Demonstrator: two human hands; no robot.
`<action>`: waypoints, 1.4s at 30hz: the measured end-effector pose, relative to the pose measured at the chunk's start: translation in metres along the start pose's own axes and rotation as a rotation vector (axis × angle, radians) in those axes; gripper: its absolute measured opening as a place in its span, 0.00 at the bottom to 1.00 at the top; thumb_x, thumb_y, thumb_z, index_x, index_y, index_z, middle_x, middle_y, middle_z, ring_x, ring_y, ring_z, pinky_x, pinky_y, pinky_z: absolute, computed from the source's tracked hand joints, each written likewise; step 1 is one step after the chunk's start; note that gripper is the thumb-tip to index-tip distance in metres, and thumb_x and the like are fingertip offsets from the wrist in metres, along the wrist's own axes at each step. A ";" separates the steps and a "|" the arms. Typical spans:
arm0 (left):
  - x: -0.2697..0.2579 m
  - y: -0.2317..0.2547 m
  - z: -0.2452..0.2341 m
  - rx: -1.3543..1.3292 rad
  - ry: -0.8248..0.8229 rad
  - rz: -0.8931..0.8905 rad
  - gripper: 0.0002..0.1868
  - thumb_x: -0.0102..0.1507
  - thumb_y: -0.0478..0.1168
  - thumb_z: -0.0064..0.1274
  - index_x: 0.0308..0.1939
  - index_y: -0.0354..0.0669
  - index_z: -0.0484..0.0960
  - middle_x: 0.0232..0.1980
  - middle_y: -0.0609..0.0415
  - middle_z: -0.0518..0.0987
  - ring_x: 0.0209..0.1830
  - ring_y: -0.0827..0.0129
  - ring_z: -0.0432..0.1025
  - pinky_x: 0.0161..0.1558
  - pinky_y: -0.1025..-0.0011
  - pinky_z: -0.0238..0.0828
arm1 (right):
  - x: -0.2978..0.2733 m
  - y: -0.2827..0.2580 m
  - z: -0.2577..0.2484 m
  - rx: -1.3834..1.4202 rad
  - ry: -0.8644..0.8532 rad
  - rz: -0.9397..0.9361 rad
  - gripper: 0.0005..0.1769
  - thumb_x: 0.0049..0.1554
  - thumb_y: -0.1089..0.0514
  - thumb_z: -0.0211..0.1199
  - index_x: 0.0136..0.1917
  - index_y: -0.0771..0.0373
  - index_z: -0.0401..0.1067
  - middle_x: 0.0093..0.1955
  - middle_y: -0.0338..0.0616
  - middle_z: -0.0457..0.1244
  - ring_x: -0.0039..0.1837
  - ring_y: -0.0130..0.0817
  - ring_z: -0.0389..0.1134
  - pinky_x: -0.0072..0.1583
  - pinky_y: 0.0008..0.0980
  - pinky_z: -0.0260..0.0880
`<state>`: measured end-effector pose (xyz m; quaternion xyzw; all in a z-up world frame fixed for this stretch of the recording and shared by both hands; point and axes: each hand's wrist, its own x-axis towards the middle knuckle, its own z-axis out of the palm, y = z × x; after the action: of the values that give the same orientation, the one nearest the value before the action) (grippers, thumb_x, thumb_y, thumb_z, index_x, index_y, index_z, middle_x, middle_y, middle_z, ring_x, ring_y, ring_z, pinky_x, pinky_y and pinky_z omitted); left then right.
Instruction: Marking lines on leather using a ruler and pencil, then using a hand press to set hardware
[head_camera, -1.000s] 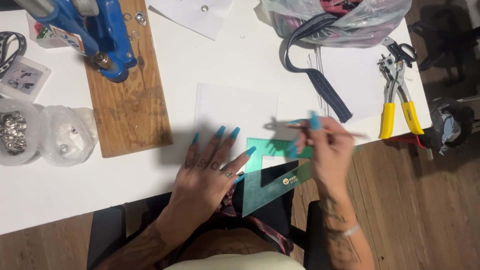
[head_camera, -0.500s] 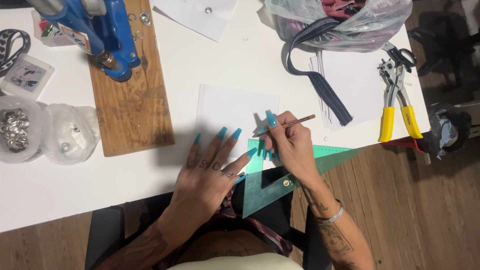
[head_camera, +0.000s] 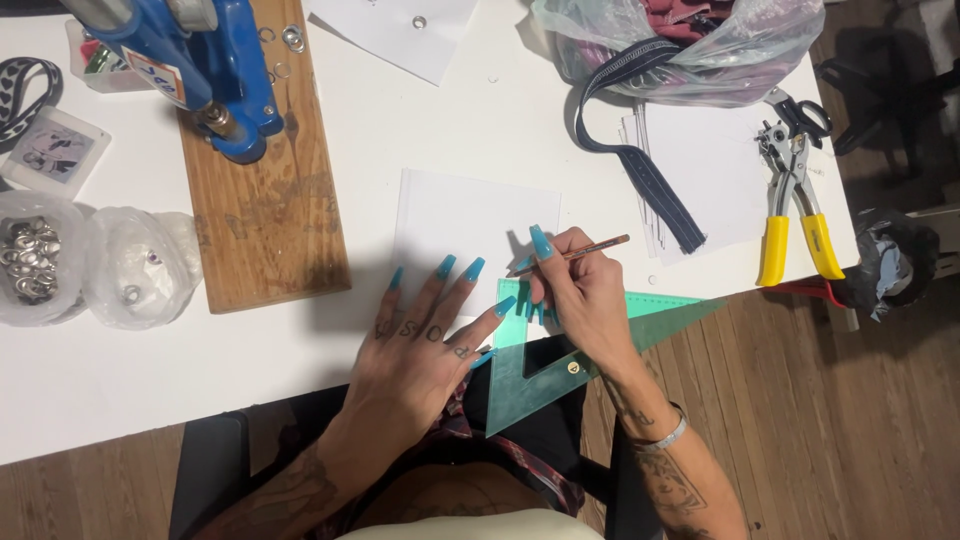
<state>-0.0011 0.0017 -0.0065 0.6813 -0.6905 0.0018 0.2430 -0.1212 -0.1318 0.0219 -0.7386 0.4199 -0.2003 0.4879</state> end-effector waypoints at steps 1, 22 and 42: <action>0.000 0.000 -0.001 -0.003 0.012 -0.001 0.14 0.58 0.43 0.43 0.48 0.55 0.73 0.58 0.51 0.65 0.61 0.58 0.57 0.56 0.55 0.51 | 0.000 0.000 0.000 0.005 -0.002 0.000 0.23 0.57 0.52 0.45 0.23 0.60 0.63 0.20 0.35 0.54 0.22 0.19 0.51 0.27 0.18 0.49; 0.000 0.001 -0.001 -0.018 0.003 -0.014 0.15 0.58 0.43 0.43 0.48 0.56 0.73 0.58 0.51 0.65 0.60 0.58 0.58 0.56 0.54 0.51 | 0.001 0.000 0.001 -0.014 -0.018 -0.006 0.26 0.56 0.52 0.46 0.20 0.62 0.65 0.30 0.35 0.57 0.25 0.22 0.55 0.28 0.19 0.51; -0.001 -0.001 0.000 -0.036 -0.022 -0.005 0.16 0.58 0.43 0.41 0.49 0.55 0.72 0.59 0.50 0.65 0.61 0.56 0.57 0.55 0.53 0.51 | 0.003 0.001 0.000 -0.075 -0.042 -0.061 0.25 0.56 0.52 0.46 0.21 0.62 0.66 0.28 0.33 0.58 0.23 0.20 0.52 0.26 0.18 0.47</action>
<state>-0.0001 0.0021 -0.0070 0.6784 -0.6914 -0.0188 0.2477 -0.1200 -0.1342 0.0211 -0.7727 0.3942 -0.1836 0.4625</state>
